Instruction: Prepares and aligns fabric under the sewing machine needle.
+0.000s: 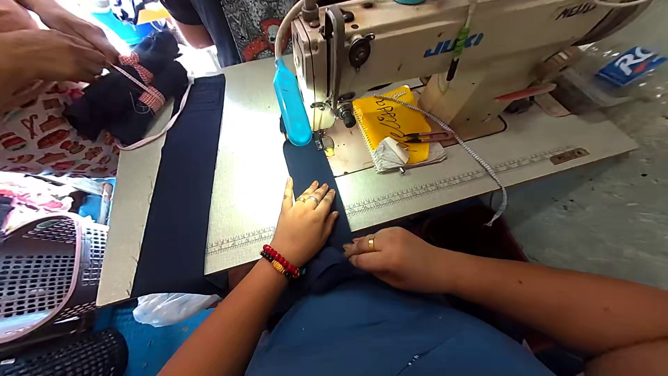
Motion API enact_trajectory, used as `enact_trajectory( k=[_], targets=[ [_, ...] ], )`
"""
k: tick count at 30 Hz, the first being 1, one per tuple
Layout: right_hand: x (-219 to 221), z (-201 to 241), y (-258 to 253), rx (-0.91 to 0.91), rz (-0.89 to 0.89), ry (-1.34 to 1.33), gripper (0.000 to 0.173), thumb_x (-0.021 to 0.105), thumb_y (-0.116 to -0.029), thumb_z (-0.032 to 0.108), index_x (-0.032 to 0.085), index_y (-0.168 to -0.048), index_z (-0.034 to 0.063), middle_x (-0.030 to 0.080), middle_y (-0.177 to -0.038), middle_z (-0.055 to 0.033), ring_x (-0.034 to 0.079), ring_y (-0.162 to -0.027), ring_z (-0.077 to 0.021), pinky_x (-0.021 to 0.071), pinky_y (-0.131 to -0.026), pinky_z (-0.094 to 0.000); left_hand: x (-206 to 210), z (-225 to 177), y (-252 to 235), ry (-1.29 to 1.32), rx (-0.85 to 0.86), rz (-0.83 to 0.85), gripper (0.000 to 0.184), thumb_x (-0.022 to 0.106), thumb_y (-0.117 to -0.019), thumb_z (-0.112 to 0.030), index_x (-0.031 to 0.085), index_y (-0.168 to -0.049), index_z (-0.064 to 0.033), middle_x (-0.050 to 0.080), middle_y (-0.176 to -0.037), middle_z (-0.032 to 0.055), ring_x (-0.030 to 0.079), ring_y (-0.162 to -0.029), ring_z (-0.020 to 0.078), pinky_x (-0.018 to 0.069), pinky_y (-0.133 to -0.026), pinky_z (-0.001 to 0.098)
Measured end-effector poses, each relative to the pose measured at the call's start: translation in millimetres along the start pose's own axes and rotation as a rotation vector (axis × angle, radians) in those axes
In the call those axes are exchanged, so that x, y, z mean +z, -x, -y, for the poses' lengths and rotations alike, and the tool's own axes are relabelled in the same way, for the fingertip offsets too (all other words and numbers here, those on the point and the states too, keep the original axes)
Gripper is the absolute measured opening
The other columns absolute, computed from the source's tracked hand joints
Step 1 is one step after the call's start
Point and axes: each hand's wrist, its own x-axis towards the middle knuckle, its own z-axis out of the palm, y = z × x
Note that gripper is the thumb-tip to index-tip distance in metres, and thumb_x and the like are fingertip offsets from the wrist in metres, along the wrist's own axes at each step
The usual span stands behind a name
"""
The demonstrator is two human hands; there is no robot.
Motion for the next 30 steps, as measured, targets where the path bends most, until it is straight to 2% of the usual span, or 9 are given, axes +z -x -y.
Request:
enact_trajectory(
  k=[5,8,12,20,23,26,29,30],
  targets=[
    [4,-29,-11,-0.015,-0.023,0.036,0.023,0.050,-0.1001,0.002,0.073,-0.098,0.0038,0.077,-0.106,-0.0127,0.075,-0.100,-0.0242,0.0611,-0.082,-0.0378,0,7,-5,-0.012,-0.010,-0.011,0.042,0.045,-0.1061,-0.031,0.068,-0.134,-0.0089,0.065,-0.139,0.0098,0.054,-0.139,0.0289,0.0167,-0.119,0.0720],
    [5,-43,-20,-0.008,-0.038,0.070,0.022,0.052,-0.1002,0.003,0.073,-0.097,0.0043,0.077,-0.107,-0.0111,0.075,-0.103,-0.0222,0.0606,-0.087,-0.0361,0,10,-6,-0.022,-0.023,-0.007,0.042,0.046,-0.1062,-0.031,0.068,-0.134,-0.0091,0.065,-0.139,0.0099,0.054,-0.139,0.0290,0.0165,-0.120,0.0714],
    [7,-62,-31,-0.007,-0.068,0.139,0.021,0.055,-0.0986,0.005,0.075,-0.094,0.0060,0.078,-0.103,-0.0084,0.075,-0.096,-0.0201,0.0610,-0.080,-0.0355,-1,14,-7,-0.033,-0.034,-0.008,0.042,0.046,-0.1063,-0.031,0.068,-0.134,-0.0088,0.065,-0.140,0.0104,0.054,-0.139,0.0296,0.0175,-0.119,0.0714],
    [8,-90,-55,0.033,-0.160,0.253,0.020,0.057,-0.0935,0.004,0.077,-0.093,0.0052,0.078,-0.101,-0.0113,0.076,-0.099,-0.0242,0.0618,-0.083,-0.0390,-4,21,-5,-0.011,-0.077,0.001,0.042,0.043,-0.1072,-0.030,0.067,-0.136,-0.0097,0.063,-0.142,0.0101,0.052,-0.141,0.0292,0.0173,-0.120,0.0705],
    [7,-98,-64,0.091,-0.165,0.302,0.021,0.056,-0.0933,0.002,0.077,-0.096,0.0050,0.077,-0.102,-0.0135,0.076,-0.098,-0.0273,0.0616,-0.080,-0.0417,-8,22,-5,0.005,-0.102,0.026,0.043,0.043,-0.1068,-0.029,0.065,-0.138,-0.0092,0.063,-0.143,0.0104,0.051,-0.141,0.0297,0.0171,-0.120,0.0698],
    [7,-105,-72,0.196,-0.169,0.310,0.023,0.054,-0.0957,0.001,0.076,-0.101,0.0039,0.076,-0.110,-0.0164,0.074,-0.107,-0.0310,0.0603,-0.089,-0.0468,-9,25,-5,0.019,-0.116,0.028,0.042,0.045,-0.1061,-0.028,0.065,-0.138,-0.0097,0.063,-0.143,0.0100,0.051,-0.141,0.0290,0.0183,-0.121,0.0689],
    [12,-108,-79,0.293,-0.191,0.378,0.023,0.054,-0.0962,0.000,0.075,-0.103,0.0016,0.075,-0.113,-0.0187,0.072,-0.112,-0.0338,0.0581,-0.094,-0.0486,-8,27,-5,0.043,-0.122,0.008,0.039,0.049,-0.1045,-0.026,0.067,-0.135,-0.0083,0.064,-0.140,0.0114,0.053,-0.139,0.0309,0.0218,-0.119,0.0689],
    [14,-107,-81,0.325,-0.194,0.396,0.023,0.053,-0.0965,0.000,0.075,-0.104,0.0007,0.075,-0.116,-0.0185,0.071,-0.116,-0.0337,0.0557,-0.100,-0.0490,-9,26,-3,0.062,-0.122,0.000,0.038,0.050,-0.1041,-0.025,0.068,-0.134,-0.0078,0.065,-0.140,0.0119,0.053,-0.139,0.0315,0.0228,-0.119,0.0687]
  ],
)
